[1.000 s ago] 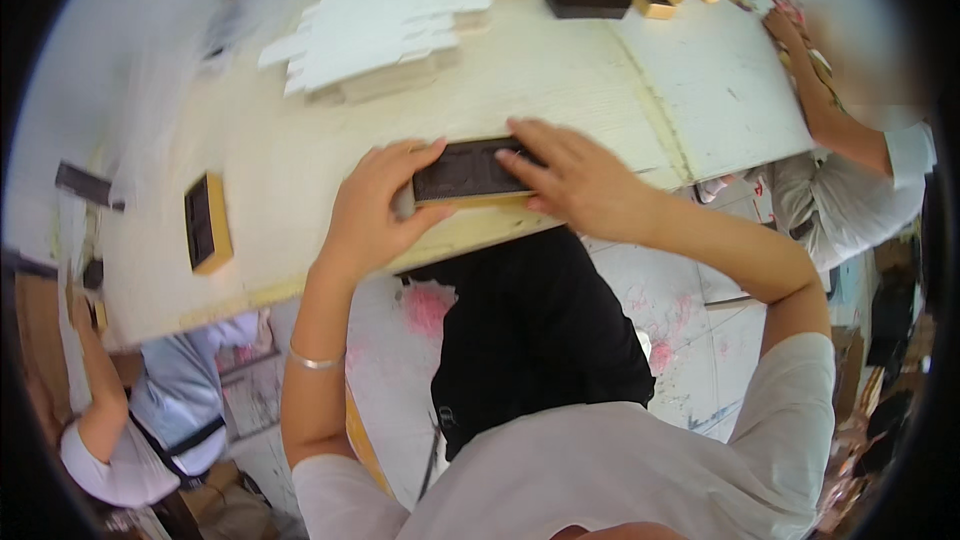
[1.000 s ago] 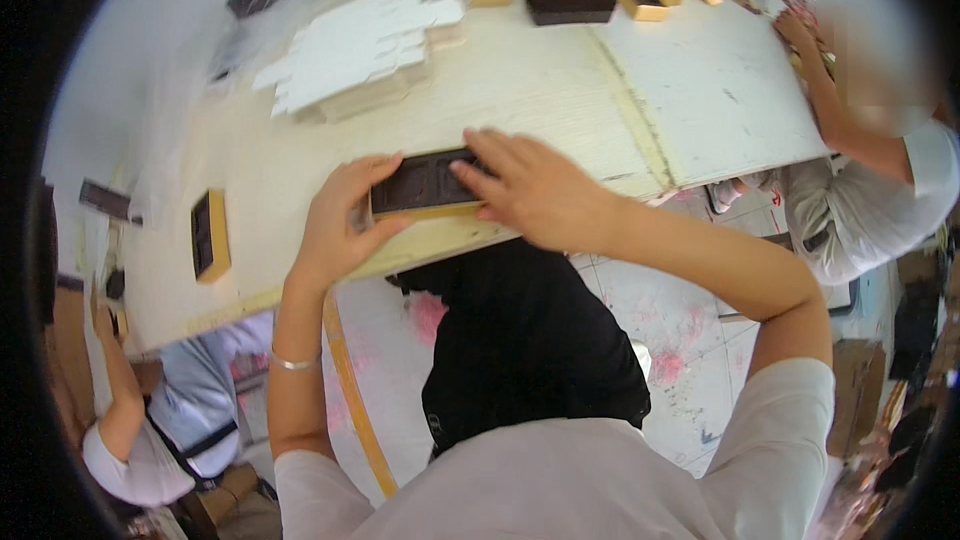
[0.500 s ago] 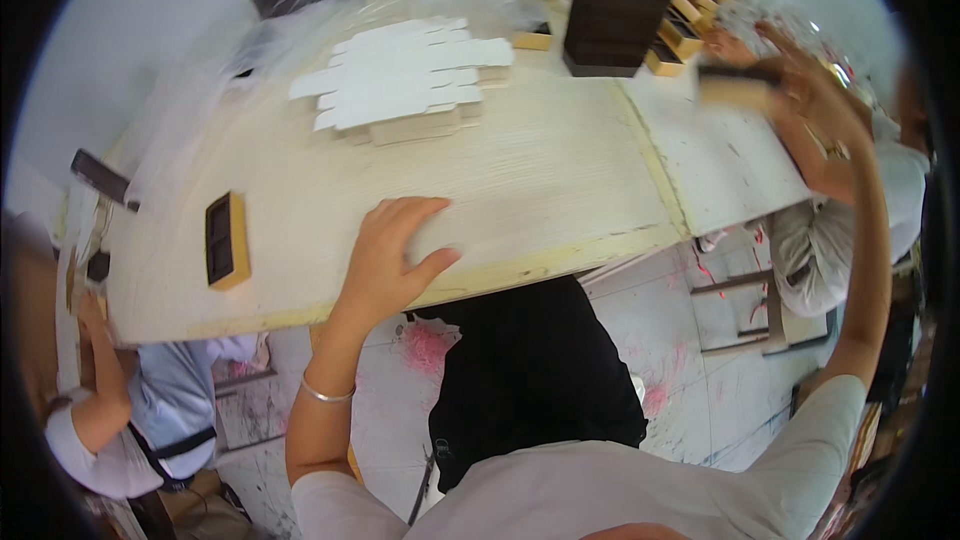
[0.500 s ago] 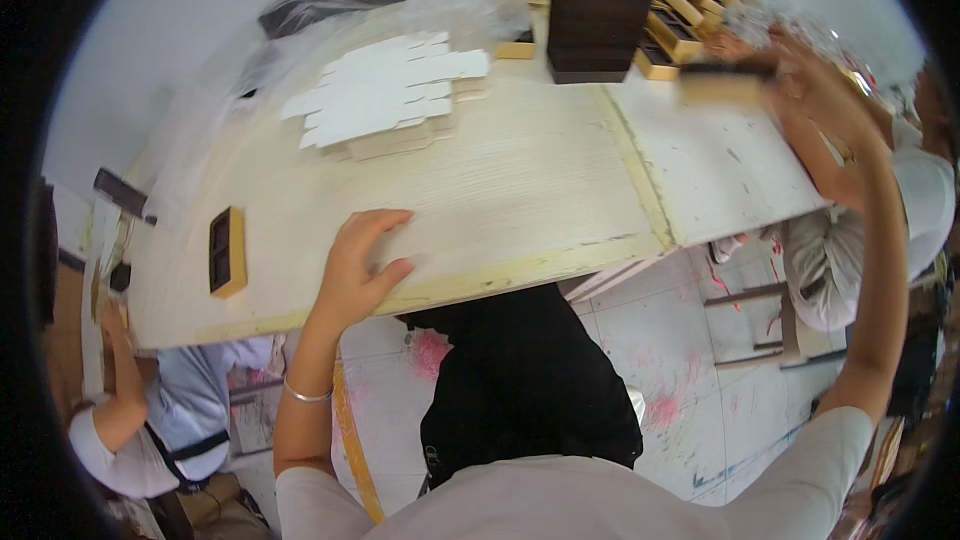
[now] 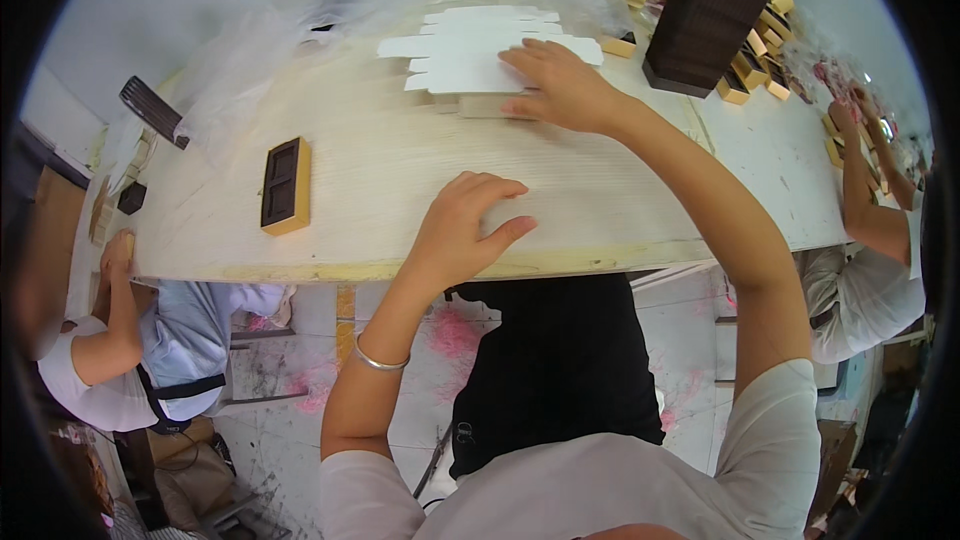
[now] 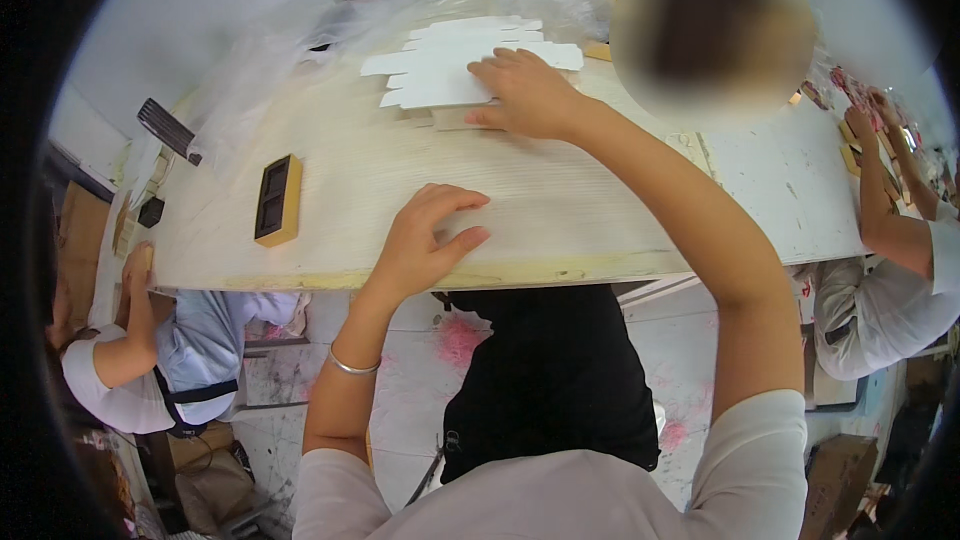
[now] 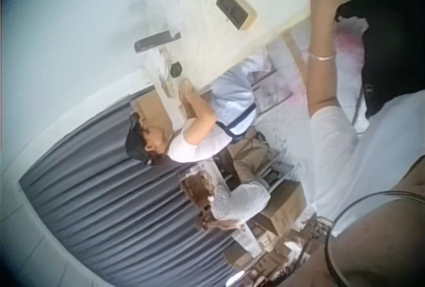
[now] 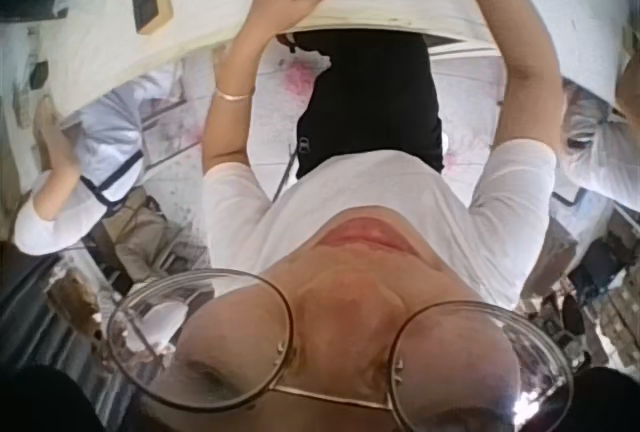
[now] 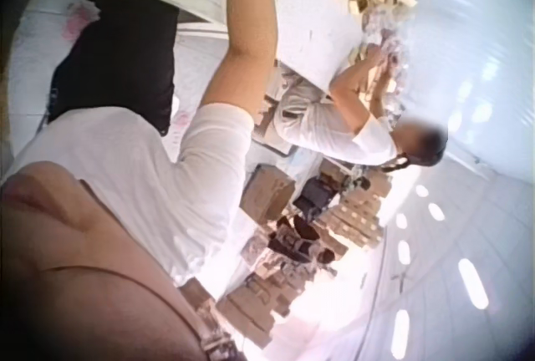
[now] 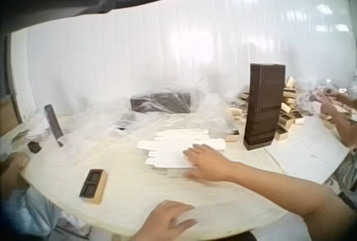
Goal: The person folds flat cardboard pieces into small rectangular boxes and inserts dark rectangular inserts into them. The person repeats this process multiple times, stacking the finished boxes on the table.
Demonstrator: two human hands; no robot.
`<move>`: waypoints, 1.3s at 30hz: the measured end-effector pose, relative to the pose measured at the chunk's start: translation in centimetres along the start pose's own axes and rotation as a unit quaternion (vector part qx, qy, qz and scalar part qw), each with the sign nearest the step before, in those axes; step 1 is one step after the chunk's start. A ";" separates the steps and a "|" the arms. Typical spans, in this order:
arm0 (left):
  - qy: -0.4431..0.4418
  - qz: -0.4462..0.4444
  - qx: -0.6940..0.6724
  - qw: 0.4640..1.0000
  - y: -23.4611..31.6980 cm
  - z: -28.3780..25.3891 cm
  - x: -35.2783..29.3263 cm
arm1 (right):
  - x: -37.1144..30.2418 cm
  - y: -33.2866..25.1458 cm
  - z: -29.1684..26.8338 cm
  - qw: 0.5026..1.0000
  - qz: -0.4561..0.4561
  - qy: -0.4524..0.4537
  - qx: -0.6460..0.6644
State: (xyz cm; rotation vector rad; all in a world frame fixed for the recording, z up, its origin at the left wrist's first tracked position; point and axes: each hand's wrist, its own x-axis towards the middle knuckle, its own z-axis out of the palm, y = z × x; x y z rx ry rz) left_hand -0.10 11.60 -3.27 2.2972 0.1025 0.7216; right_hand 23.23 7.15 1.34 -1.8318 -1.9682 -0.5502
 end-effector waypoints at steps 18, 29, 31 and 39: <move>0.048 0.008 0.005 0.999 -0.2 0.1 0.1 | -1.4 0.8 -0.8 0.990 0.059 -0.056 0.119; 0.181 0.058 0.066 0.980 0.5 0.1 0.1 | 0.4 0.9 -4.8 0.996 0.024 0.065 0.052; 0.319 0.144 0.148 0.925 2.8 -0.3 -0.1 | -1.7 -1.6 -7.9 0.976 -0.123 0.164 -0.071; 0.044 0.083 0.141 0.986 6.3 2.6 -5.5 | -18.1 -10.0 -8.3 0.976 -0.021 0.019 0.216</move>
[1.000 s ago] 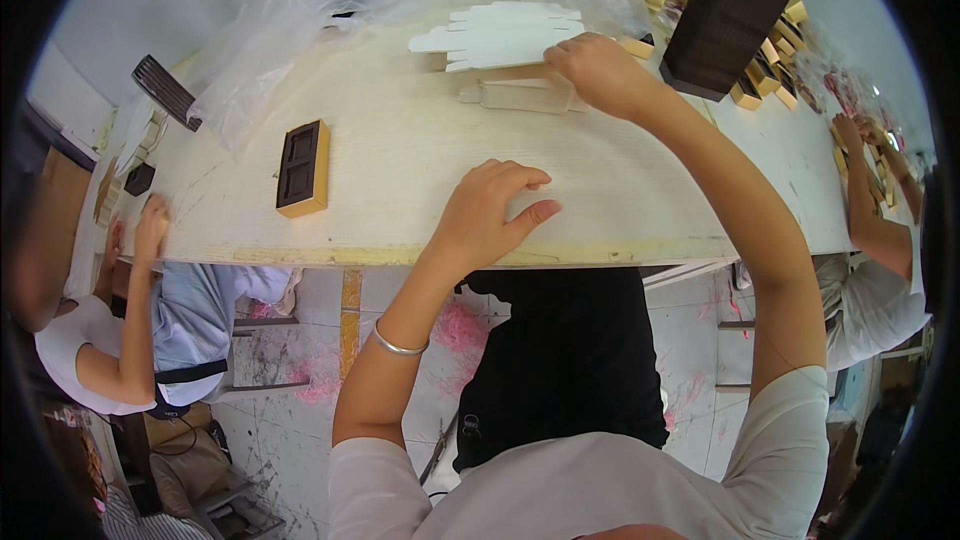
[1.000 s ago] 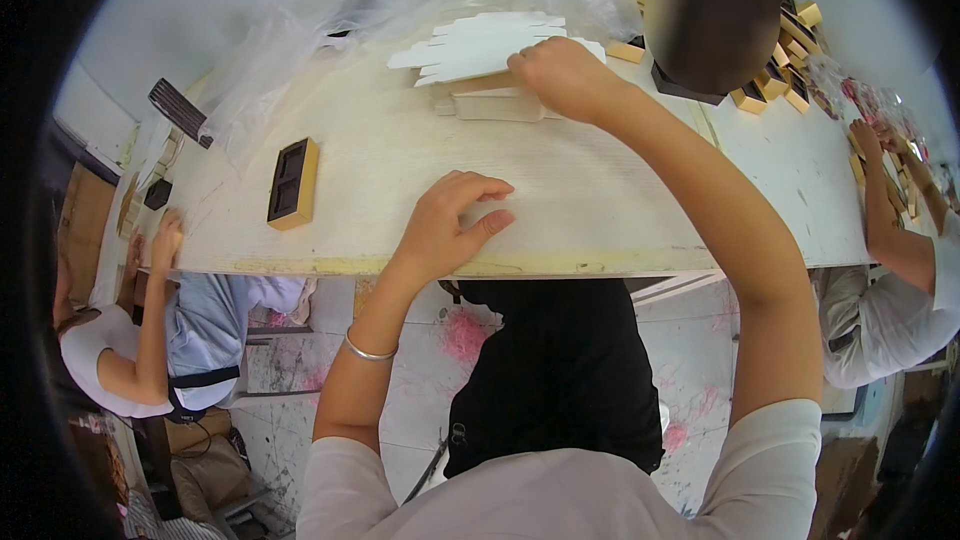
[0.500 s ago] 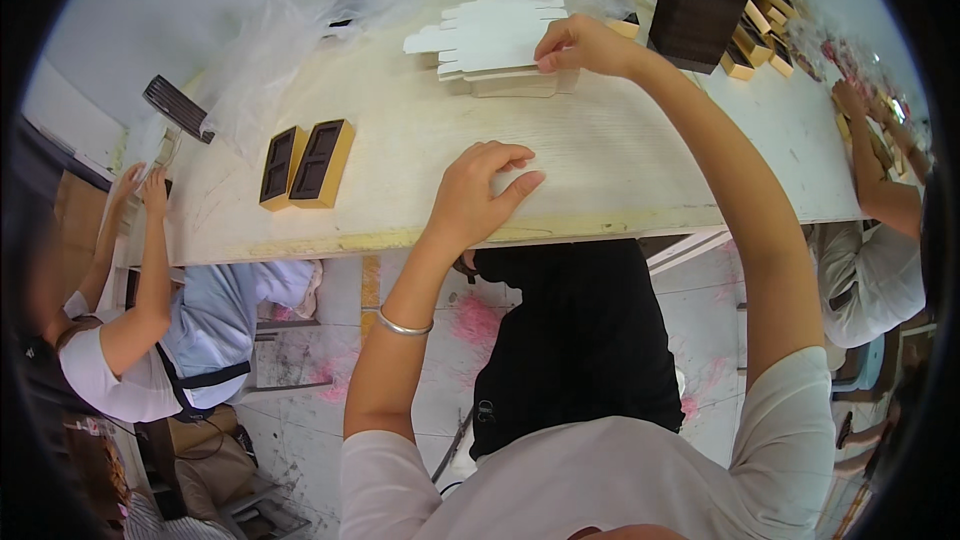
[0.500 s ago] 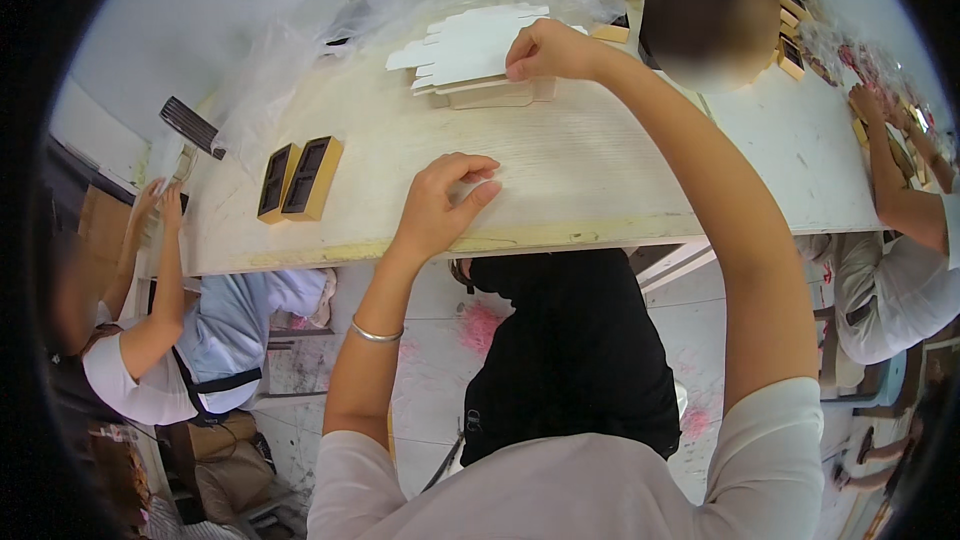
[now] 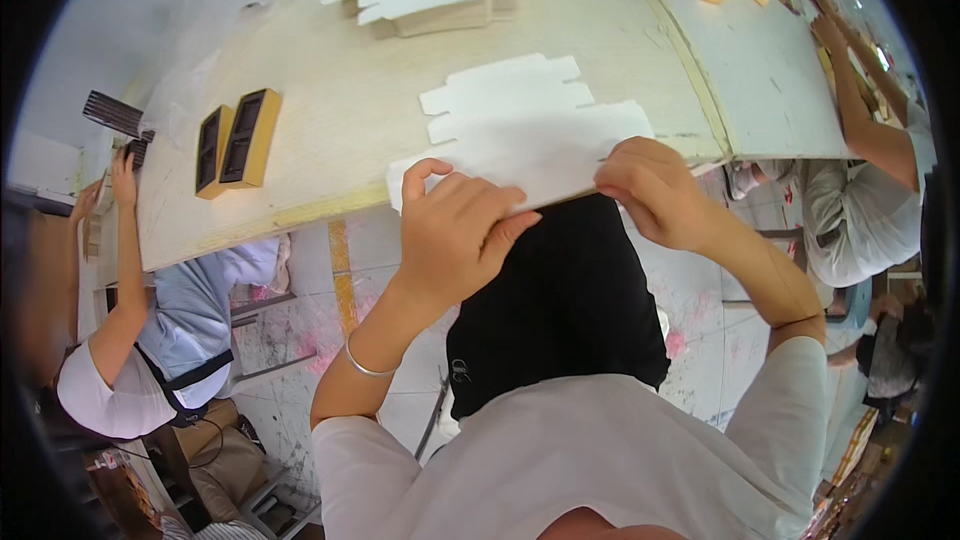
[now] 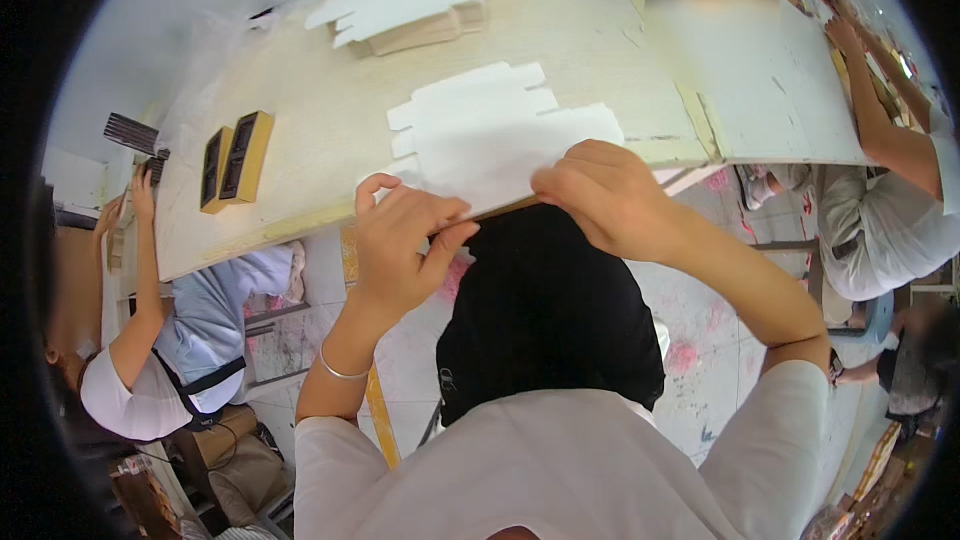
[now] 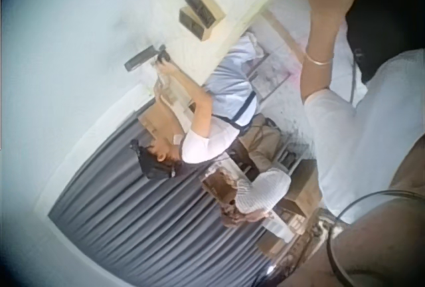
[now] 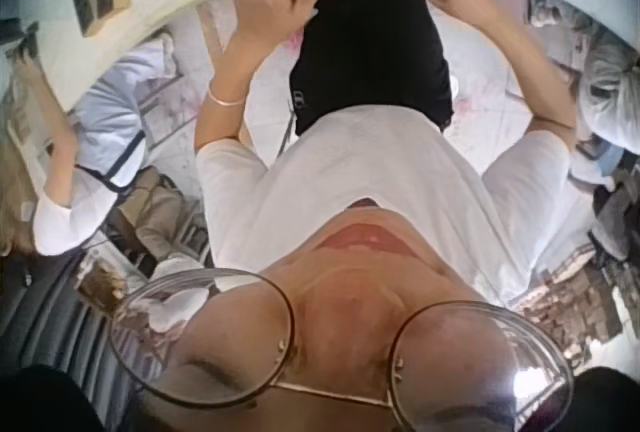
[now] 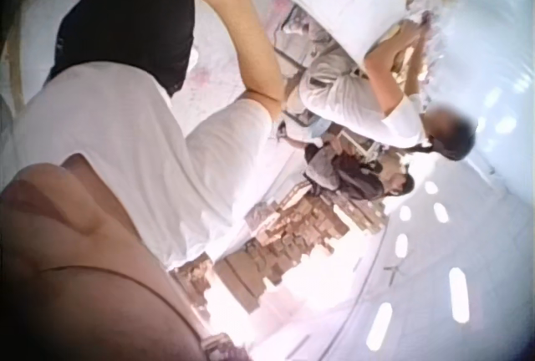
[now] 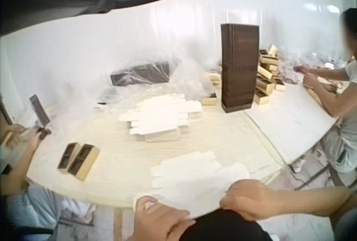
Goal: The person folds flat cardboard pieces into small rectangular boxes and inserts dark rectangular inserts into them. The person repeats this process multiple times, stacking the finished boxes on the table.
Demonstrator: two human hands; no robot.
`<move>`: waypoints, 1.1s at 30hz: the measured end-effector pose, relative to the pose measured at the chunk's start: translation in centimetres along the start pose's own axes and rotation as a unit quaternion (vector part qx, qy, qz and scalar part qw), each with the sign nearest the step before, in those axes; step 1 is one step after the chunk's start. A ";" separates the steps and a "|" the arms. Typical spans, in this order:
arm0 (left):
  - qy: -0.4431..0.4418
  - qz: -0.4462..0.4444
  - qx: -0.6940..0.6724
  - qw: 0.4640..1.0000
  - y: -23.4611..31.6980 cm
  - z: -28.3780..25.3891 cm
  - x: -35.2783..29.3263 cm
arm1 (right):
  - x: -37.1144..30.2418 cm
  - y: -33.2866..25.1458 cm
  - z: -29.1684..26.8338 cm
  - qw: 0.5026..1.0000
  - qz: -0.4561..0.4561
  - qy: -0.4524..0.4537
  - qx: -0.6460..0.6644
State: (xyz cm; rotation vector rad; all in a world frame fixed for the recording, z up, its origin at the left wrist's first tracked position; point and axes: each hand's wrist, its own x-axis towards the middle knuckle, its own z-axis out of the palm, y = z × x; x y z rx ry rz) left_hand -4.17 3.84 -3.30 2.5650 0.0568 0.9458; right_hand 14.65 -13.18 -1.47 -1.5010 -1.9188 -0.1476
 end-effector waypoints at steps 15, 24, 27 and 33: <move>-0.042 0.020 0.083 0.996 -1.3 0.5 1.3 | 1.1 0.9 2.5 0.988 -0.007 -0.074 -0.134; 0.018 0.044 0.226 0.973 -1.5 -0.3 5.6 | 5.6 3.0 1.1 0.939 0.291 -0.160 0.090; -0.096 -0.233 0.025 0.967 1.0 -1.8 2.8 | 5.1 1.2 1.6 0.925 0.333 -0.095 0.157; -0.097 -0.291 -0.041 0.951 -0.6 -0.7 3.9 | 3.9 -1.6 2.2 0.888 0.233 -0.119 0.377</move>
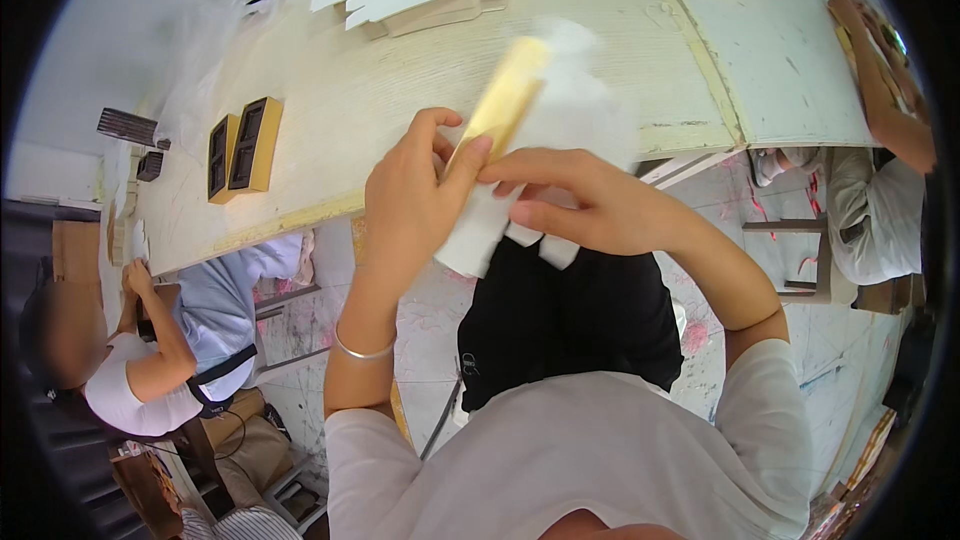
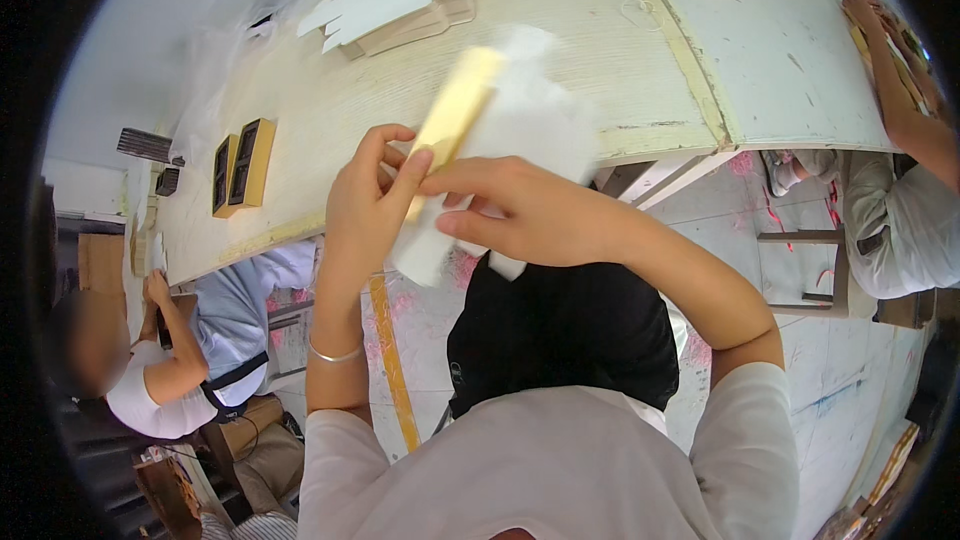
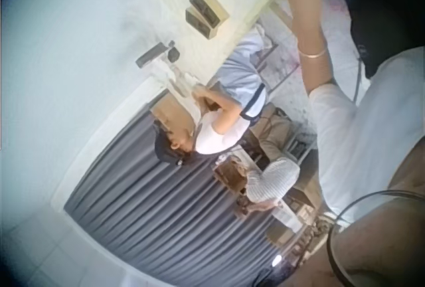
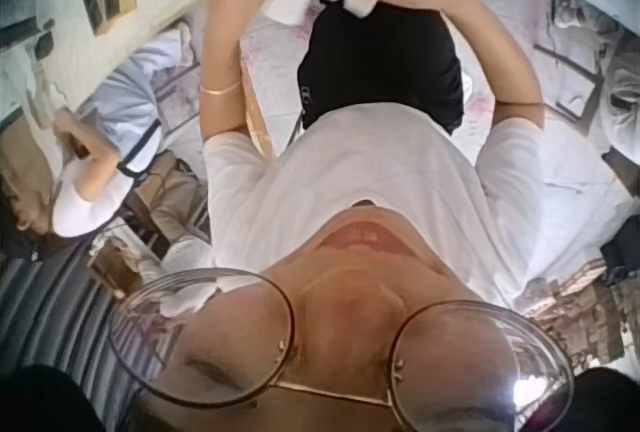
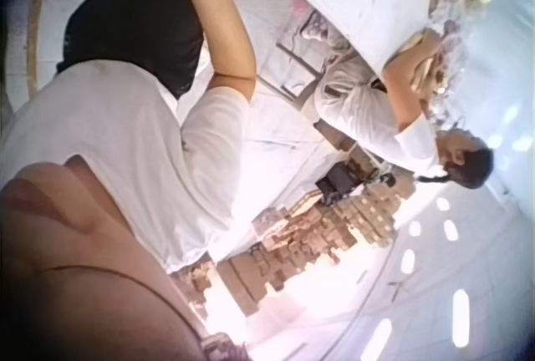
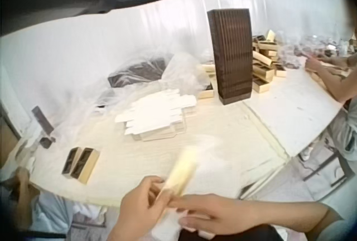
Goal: The person folds flat cardboard pieces into small rectangular boxes and inserts dark rectangular inserts into them. The person repeats this process multiple times, stacking the finished boxes on the table.
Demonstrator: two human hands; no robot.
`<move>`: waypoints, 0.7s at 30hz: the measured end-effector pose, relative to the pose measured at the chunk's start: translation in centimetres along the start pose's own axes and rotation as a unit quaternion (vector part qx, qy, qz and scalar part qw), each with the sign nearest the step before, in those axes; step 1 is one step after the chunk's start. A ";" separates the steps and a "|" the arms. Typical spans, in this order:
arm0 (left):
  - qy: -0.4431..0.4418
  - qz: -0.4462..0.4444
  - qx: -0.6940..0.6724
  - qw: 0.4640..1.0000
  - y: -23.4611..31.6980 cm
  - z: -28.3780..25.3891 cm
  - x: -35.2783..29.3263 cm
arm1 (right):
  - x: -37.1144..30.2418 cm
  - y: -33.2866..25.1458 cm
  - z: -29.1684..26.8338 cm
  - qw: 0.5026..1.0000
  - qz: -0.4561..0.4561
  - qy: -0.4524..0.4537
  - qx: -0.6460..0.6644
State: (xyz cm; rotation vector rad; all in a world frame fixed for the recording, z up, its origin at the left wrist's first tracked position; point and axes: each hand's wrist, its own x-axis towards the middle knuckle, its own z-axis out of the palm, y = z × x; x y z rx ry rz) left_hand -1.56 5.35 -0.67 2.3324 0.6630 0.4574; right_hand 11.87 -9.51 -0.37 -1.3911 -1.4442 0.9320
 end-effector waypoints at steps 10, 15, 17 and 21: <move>-0.058 0.197 0.131 0.970 -0.4 0.0 4.2 | -6.7 3.3 -1.5 0.850 -0.203 0.065 -0.481; -0.049 0.254 0.161 0.952 -0.4 -0.1 5.5 | -0.5 1.2 -2.5 0.887 -0.087 0.189 -0.412; -0.063 0.235 0.152 0.958 -0.4 -0.2 5.8 | 0.0 2.7 -2.5 0.828 -0.187 0.182 -0.497; -0.063 0.223 0.109 0.967 -1.1 0.2 6.0 | -1.1 3.6 -1.8 0.806 -0.247 0.109 -0.527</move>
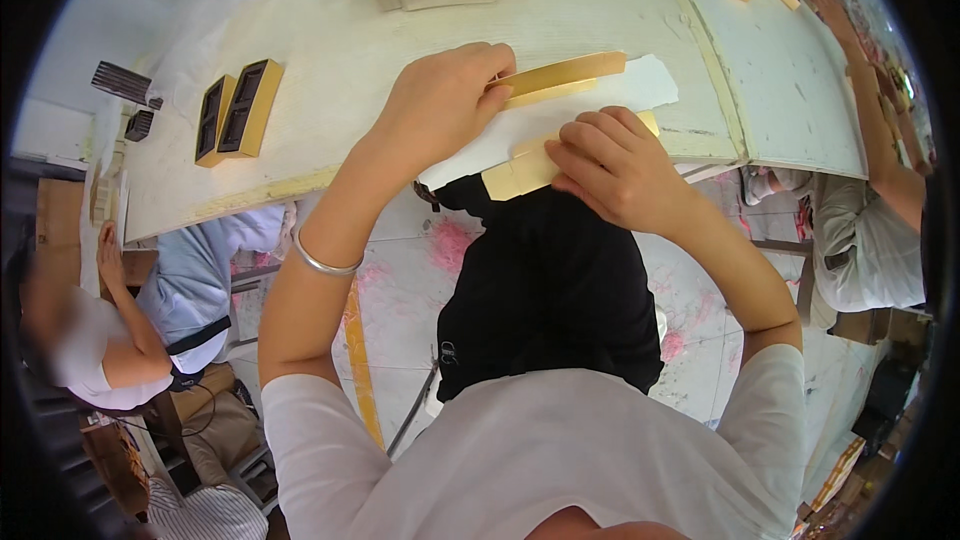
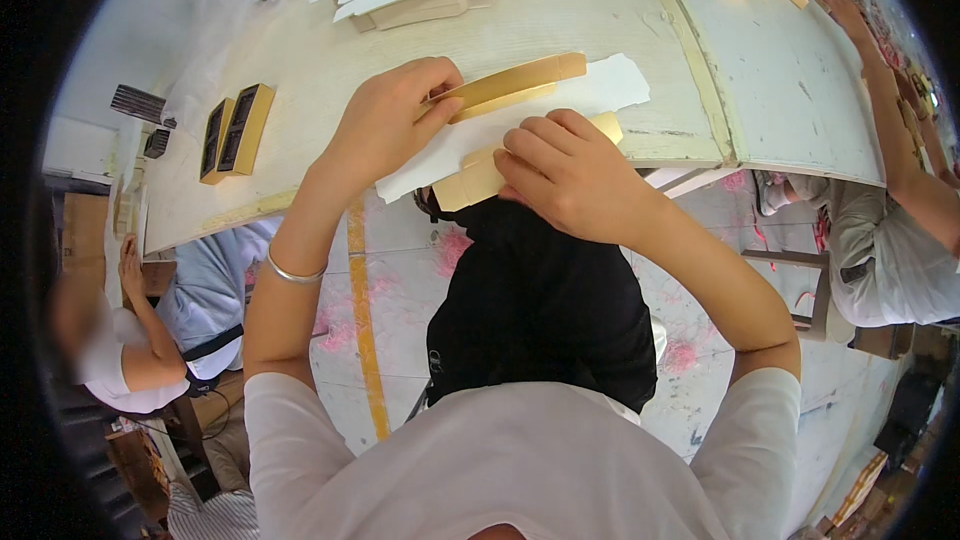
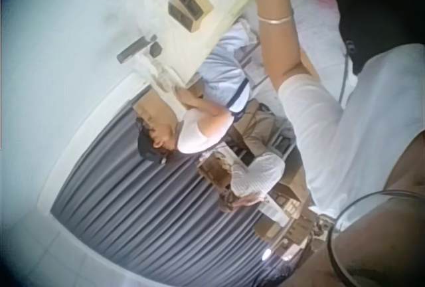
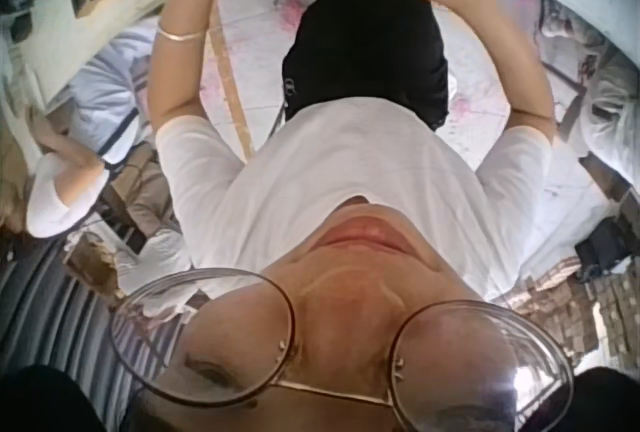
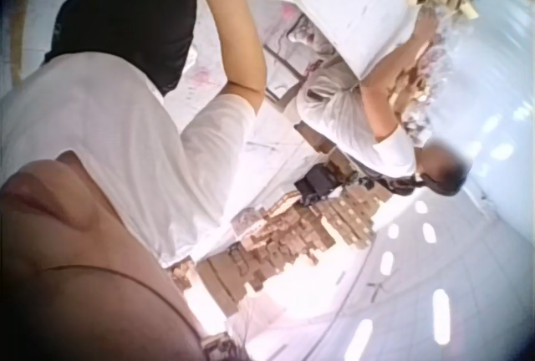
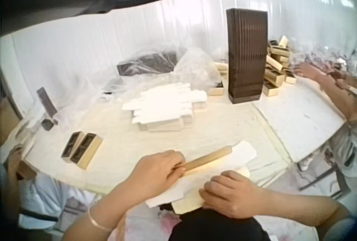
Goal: The person folds flat cardboard pieces into small rectangular boxes and inserts dark rectangular inserts into them. The person repeats this process multiple times, stacking the finished boxes on the table.
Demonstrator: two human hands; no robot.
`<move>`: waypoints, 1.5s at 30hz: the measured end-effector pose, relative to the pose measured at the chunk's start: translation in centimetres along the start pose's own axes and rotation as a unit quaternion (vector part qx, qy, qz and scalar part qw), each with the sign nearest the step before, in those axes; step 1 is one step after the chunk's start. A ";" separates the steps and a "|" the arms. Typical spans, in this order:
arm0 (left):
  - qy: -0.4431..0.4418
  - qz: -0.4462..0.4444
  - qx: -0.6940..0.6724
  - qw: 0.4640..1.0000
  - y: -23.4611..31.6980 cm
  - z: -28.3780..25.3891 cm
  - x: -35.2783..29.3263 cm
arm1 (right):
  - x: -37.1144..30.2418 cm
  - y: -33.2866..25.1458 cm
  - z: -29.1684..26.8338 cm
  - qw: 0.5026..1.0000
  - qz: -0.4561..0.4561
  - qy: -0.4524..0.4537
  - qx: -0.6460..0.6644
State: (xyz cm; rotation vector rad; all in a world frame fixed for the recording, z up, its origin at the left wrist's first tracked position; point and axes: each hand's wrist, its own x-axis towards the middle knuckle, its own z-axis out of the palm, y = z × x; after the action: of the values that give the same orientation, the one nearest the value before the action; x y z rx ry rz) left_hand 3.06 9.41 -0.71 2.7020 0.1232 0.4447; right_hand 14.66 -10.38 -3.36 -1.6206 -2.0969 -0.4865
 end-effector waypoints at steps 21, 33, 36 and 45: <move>0.013 -0.050 -0.067 0.996 2.8 0.6 -2.2 | 3.5 3.0 -1.4 0.891 0.139 -0.185 0.390; -0.093 -0.013 -0.232 0.968 1.3 -0.1 -4.3 | 2.6 2.4 -1.3 0.902 0.165 -0.171 0.361; -0.036 -0.061 -0.234 0.970 2.5 1.0 -3.6 | 1.9 1.9 -0.3 0.942 0.108 -0.079 0.308; -0.053 -0.093 -0.199 0.974 4.4 0.9 -2.3 | 1.3 1.3 0.5 0.978 0.048 -0.014 0.204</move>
State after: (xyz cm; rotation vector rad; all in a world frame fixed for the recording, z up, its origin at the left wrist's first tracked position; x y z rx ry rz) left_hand 1.23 4.73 -0.44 2.2875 0.2289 0.2364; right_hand 15.56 -8.72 -3.03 -1.4795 -1.9661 0.0041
